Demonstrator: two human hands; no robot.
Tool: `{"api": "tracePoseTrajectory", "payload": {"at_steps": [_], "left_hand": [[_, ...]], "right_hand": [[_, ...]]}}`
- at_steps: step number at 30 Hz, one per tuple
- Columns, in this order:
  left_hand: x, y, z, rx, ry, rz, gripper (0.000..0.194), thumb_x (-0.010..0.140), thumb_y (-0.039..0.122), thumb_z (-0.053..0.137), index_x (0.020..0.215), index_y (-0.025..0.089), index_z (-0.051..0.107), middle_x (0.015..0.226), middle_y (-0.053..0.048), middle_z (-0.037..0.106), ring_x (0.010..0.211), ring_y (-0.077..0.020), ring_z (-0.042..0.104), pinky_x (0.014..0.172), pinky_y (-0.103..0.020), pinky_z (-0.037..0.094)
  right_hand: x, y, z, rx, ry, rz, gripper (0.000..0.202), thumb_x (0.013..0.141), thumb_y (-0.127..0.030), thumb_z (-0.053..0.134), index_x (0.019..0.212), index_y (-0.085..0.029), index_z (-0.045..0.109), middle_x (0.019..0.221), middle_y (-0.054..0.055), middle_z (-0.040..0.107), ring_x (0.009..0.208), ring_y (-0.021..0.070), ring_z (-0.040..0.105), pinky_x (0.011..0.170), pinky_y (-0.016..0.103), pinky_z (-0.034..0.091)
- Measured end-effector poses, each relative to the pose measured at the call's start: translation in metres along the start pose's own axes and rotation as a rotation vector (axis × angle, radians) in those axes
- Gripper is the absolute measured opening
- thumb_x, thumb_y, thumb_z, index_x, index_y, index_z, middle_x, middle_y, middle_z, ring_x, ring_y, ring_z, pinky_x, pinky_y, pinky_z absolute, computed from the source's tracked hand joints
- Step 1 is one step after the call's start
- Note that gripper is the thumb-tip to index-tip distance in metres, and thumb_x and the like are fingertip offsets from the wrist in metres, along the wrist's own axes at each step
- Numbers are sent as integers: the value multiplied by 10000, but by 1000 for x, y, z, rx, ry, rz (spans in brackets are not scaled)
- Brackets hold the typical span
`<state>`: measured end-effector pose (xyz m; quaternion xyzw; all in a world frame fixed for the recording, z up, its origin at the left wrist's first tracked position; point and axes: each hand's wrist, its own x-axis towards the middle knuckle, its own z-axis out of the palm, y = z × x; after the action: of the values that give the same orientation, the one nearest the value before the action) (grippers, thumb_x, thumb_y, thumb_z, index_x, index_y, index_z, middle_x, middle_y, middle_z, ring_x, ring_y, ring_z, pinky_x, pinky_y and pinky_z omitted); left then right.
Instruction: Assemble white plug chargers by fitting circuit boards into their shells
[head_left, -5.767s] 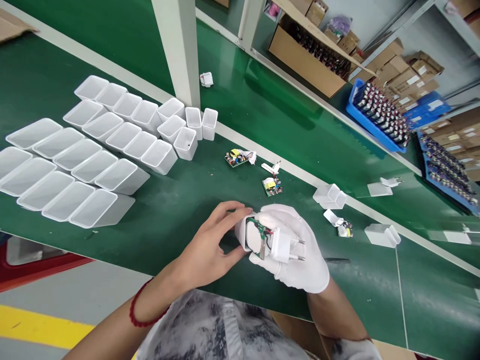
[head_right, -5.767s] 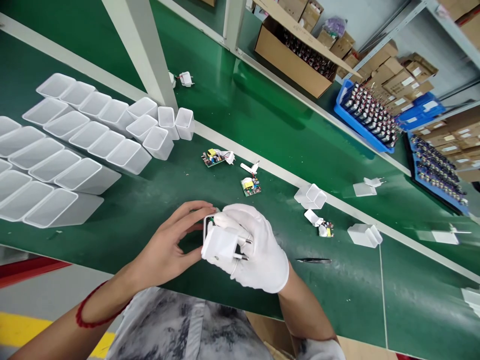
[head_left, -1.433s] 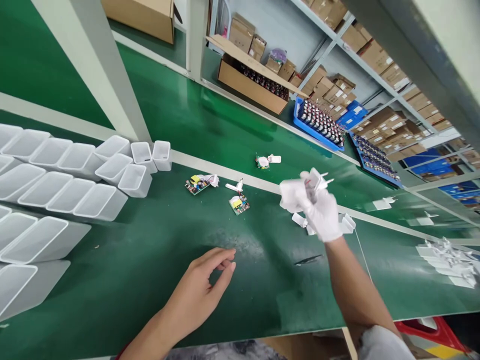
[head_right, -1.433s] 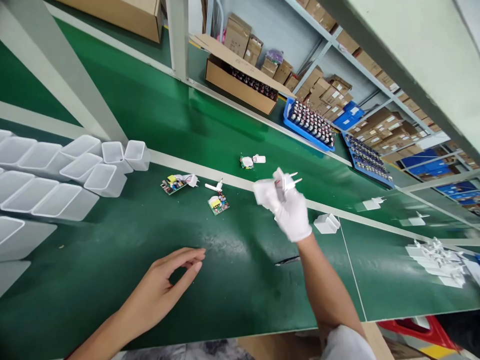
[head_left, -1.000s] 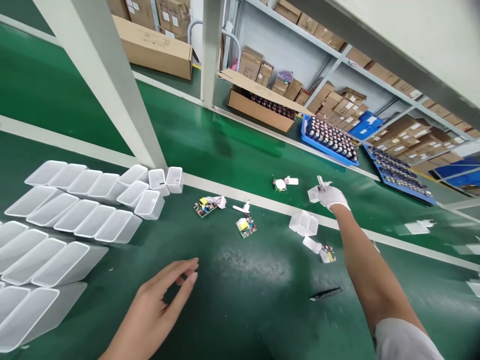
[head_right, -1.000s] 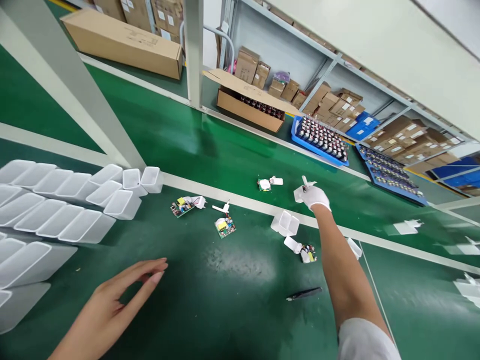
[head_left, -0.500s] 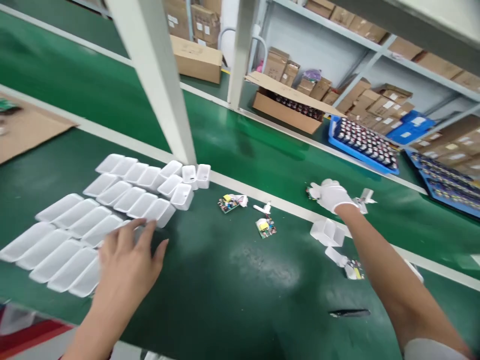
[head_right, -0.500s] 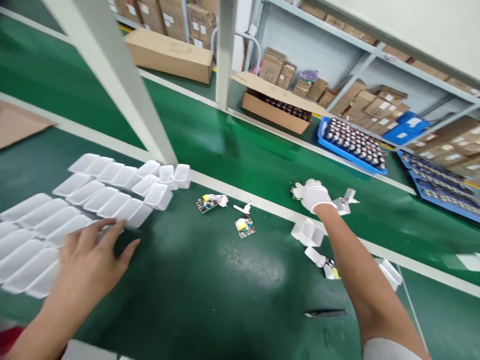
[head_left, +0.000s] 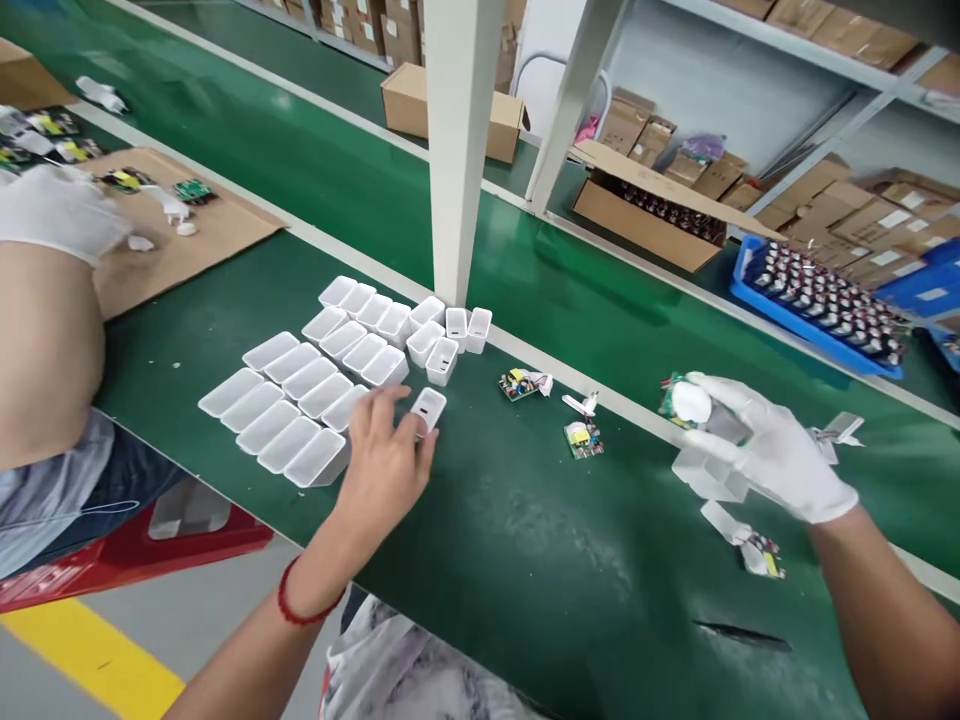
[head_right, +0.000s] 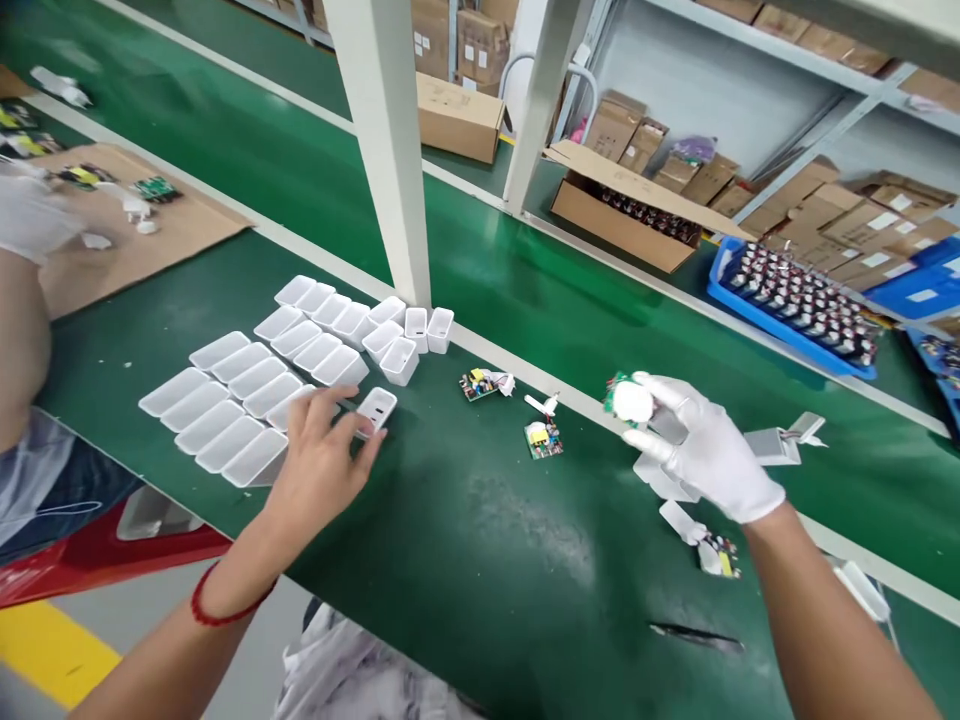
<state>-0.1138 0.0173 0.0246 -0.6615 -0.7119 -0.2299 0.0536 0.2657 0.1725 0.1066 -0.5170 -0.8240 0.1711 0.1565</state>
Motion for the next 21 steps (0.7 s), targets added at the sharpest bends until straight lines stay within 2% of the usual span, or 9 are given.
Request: {"api": "tracePoseTrajectory", "payload": {"at_steps": [2, 4, 6, 8, 10, 13, 15, 18, 21], "left_hand": [[-18, 20, 0, -150, -83, 47, 164, 921, 196, 531, 761, 164, 557, 1238, -201, 516, 1238, -387, 479, 960, -552, 481], [-36, 36, 0, -283, -181, 26, 163, 943, 247, 517, 803, 165, 536, 1297, -215, 502, 1218, -384, 533, 873, -511, 548], [-49, 44, -1, -410, -281, -26, 181, 927, 348, 562, 935, 170, 531, 1409, -225, 432, 1186, -382, 580, 784, -484, 590], [-54, 42, -1, -529, -372, -79, 407, 871, 403, 643, 1179, 195, 477, 1491, -214, 356, 1185, -363, 597, 789, -469, 601], [-52, 36, 0, -619, -462, -88, 625, 846, 375, 676, 1367, 244, 356, 1479, -182, 397, 1211, -338, 585, 842, -455, 595], [-45, 32, 4, -710, -571, -17, 565, 869, 328, 646, 1373, 284, 394, 1326, -122, 568, 1245, -323, 552, 902, -468, 578], [-41, 35, 4, -771, -551, 24, 498, 878, 304, 636, 1336, 274, 443, 1326, -117, 579, 1261, -314, 539, 960, -478, 551], [-38, 45, -1, -866, -446, 66, 492, 883, 234, 623, 1346, 259, 458, 1403, -120, 526, 1286, -278, 533, 1023, -424, 515], [-35, 52, -7, -970, -414, 54, 514, 857, 217, 659, 1339, 281, 493, 1392, -94, 539, 1263, -250, 558, 997, -359, 530]], "right_hand": [[-19, -26, 12, 163, -20, -36, 562, 750, -361, 754, 1270, -260, 566, 1229, 109, 657, 1069, 273, 668, 933, 397, 542], [-37, -45, 28, 227, -66, -35, 564, 720, -361, 794, 1234, -259, 584, 1177, 104, 679, 1011, 281, 688, 888, 425, 569], [-51, -59, 43, 227, -90, -78, 543, 690, -354, 826, 1178, -253, 610, 1143, 98, 684, 1001, 291, 685, 867, 454, 577], [-62, -71, 56, 241, -80, -187, 528, 703, -355, 827, 1173, -258, 608, 1119, 83, 676, 989, 275, 680, 847, 443, 579], [-68, -82, 67, 258, -53, -284, 538, 739, -361, 806, 1214, -262, 576, 1108, 76, 665, 967, 249, 679, 830, 414, 576], [-72, -100, 78, 218, 8, -353, 553, 781, -377, 763, 1260, -256, 514, 1102, 89, 656, 953, 241, 676, 813, 407, 565], [-72, -112, 80, 146, 37, -451, 541, 793, -366, 740, 1259, -252, 489, 1051, 83, 665, 930, 243, 667, 800, 423, 550], [-70, -129, 75, 9, 32, -608, 499, 802, -332, 714, 1232, -222, 485, 967, 77, 675, 881, 244, 642, 765, 426, 520], [-68, -144, 63, -88, -16, -647, 345, 819, -273, 673, 1125, -207, 528, 913, 68, 673, 836, 224, 621, 732, 384, 487]]}}
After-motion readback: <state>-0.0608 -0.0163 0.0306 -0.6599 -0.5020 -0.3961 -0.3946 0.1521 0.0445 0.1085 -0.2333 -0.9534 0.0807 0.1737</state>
